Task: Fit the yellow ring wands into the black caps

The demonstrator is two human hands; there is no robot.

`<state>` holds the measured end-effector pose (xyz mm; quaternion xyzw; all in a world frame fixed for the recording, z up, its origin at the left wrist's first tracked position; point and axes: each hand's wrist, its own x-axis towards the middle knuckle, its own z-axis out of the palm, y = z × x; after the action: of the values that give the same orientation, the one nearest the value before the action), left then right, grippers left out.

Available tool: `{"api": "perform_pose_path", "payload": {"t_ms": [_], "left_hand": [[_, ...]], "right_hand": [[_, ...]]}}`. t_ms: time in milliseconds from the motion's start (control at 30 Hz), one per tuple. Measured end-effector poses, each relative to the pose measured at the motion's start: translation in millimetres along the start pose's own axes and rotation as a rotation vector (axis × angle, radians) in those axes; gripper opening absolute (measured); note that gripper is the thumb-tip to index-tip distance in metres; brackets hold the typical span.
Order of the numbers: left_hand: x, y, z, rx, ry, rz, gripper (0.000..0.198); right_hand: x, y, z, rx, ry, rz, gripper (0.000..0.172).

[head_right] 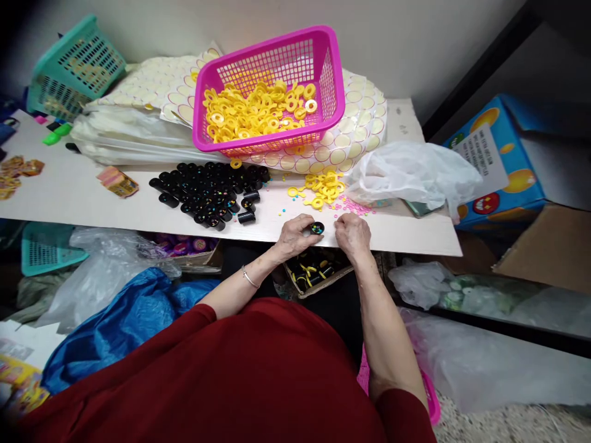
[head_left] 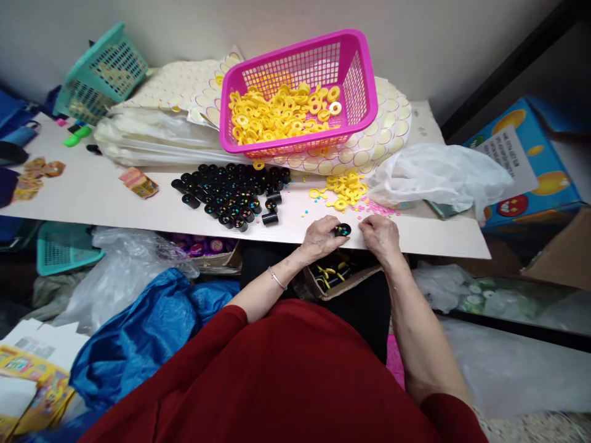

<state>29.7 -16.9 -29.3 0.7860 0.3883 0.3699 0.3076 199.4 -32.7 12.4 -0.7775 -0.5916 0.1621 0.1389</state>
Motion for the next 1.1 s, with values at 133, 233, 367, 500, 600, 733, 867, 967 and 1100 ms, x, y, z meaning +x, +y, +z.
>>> {"api": "perform_pose_path", "payload": {"t_ms": [133,233,367,500,600,733,867,967,1100], "left_hand": [[0.3,2.4,0.4,0.024,-0.018,-0.026,0.020],[1.8,4.2,1.9,0.074,-0.015,-0.052,0.019],[2.2,4.3,4.4,0.094,-0.023,-0.052,0.017],[1.3,3.9,5.3,0.144,-0.028,-0.058,0.015],[0.9,5.4,4.8,0.156,-0.036,-0.057,0.014],[0.9,7.4,3.5,0.176,-0.046,-0.058,0.015],[1.0,7.6,2.9,0.201,-0.050,-0.052,0.013],[0.9,7.4,3.2,0.197,-0.044,-0.045,0.014],[0.9,7.6,3.8,0.172,-0.033,-0.025,0.018]], "right_hand": [[-5.1,9.5,6.0,0.030,0.030,-0.159,0.023],[-12.1,8.1,6.9,0.066,0.071,-0.196,0.022],[-22.3,-5.0,2.6,0.259,0.155,-0.299,0.020],[-26.4,-19.4,-3.8,0.233,0.068,-0.400,0.020],[-24.9,-26.0,-6.8,0.078,0.038,-0.403,0.023],[-23.4,-32.3,-9.5,-0.060,0.018,-0.391,0.025],[-23.5,-35.8,-13.7,-0.099,-0.010,-0.376,0.026],[-17.7,-31.6,-17.2,0.000,-0.067,-0.374,0.024],[4.7,-20.9,-17.6,0.252,-0.103,-0.410,0.018]]}}
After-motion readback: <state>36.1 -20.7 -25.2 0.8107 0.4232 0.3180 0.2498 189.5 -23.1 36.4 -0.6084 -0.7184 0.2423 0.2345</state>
